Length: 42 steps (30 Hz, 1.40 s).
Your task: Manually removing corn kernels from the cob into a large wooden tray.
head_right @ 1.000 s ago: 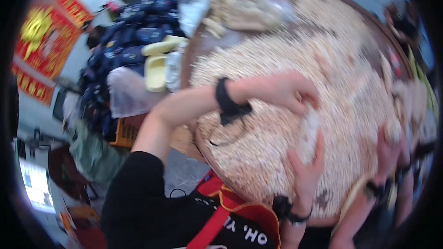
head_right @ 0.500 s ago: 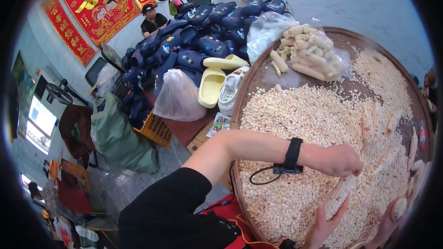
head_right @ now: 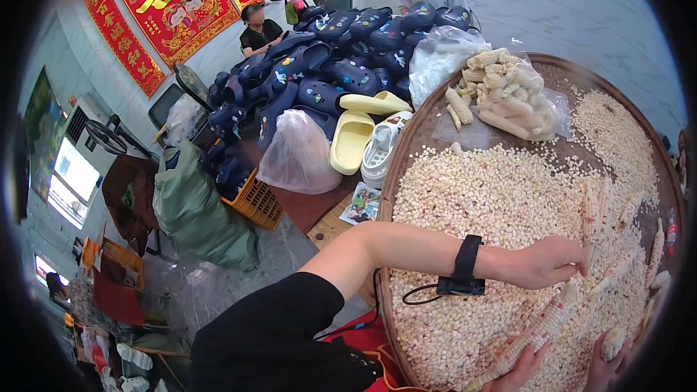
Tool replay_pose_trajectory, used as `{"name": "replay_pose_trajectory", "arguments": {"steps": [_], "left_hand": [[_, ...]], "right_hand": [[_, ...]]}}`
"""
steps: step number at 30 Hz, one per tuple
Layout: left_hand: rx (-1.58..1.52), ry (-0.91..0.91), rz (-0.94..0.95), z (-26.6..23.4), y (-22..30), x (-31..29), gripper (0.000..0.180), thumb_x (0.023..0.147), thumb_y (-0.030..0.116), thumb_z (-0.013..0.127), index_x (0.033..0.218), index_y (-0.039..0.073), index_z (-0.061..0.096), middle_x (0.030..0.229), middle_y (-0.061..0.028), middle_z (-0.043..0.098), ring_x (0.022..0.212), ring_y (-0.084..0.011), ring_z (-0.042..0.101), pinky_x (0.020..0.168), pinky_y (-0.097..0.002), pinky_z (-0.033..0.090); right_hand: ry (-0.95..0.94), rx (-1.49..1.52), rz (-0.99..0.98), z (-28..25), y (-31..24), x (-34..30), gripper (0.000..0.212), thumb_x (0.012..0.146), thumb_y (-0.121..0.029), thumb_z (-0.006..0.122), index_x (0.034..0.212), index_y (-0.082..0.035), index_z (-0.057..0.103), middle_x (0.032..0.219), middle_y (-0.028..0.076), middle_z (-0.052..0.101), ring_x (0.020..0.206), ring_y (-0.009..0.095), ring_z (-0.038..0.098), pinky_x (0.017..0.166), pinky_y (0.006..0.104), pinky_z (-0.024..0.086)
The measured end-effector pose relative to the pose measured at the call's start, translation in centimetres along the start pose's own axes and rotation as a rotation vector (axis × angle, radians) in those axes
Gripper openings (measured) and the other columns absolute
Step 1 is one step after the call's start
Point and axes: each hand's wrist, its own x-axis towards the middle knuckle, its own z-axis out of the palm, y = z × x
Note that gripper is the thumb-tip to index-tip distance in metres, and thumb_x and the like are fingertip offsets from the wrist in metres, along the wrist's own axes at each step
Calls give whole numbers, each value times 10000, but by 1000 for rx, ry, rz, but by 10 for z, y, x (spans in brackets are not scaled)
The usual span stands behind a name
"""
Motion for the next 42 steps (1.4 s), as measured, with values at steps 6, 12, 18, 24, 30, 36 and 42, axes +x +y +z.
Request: {"name": "replay_pose_trajectory", "arguments": {"steps": [6,12,18,24,30,36,42], "left_hand": [[-131,-208,-91,-4,19,-2,160,794,146,535,771,-6,581,654,-133,594,600,-260,584,568,-352,448],[55,-226,-58,-8,16,-3,189,790,166,527,725,-2,580,586,-129,570,551,-291,565,540,-365,438],[148,-111,40,-13,21,-14,153,789,142,518,753,0,566,651,-153,564,556,-318,554,545,-379,438],[-255,-7,-245,-22,49,-9,251,773,-51,417,985,13,534,827,-95,569,775,-212,587,649,-303,484],[-684,26,-605,3,31,-32,313,908,220,474,1160,37,507,1079,-67,558,1006,-152,509,876,-297,417],[-1603,-200,-765,28,41,-57,346,940,328,366,1002,36,543,792,-11,581,634,-63,531,584,-202,453],[-1623,21,-689,43,75,-73,317,949,332,338,1073,89,498,716,71,463,623,-16,434,611,-196,397]], "right_hand": [[-84,6,-159,1,14,4,545,874,-219,505,1343,-71,272,1050,98,513,775,129,540,542,243,460],[-102,-2,-161,9,13,1,549,872,-208,514,1338,-57,266,989,91,530,763,133,544,559,238,470],[-207,13,-138,11,11,-4,552,867,-220,522,1331,-49,276,1025,105,539,770,132,537,565,236,474],[-60,188,-155,-1,3,-10,474,883,-296,463,1270,-40,368,960,107,562,728,143,567,551,260,499],[-225,586,137,19,-2,-7,408,881,-341,466,1141,-26,475,942,126,596,757,196,604,658,324,525],[-396,527,-115,47,-41,-2,345,889,-302,465,996,20,525,715,126,614,578,172,599,549,246,518],[-295,471,-147,33,-44,-6,384,906,-353,419,1004,6,513,711,102,608,556,159,593,502,231,511]]}}
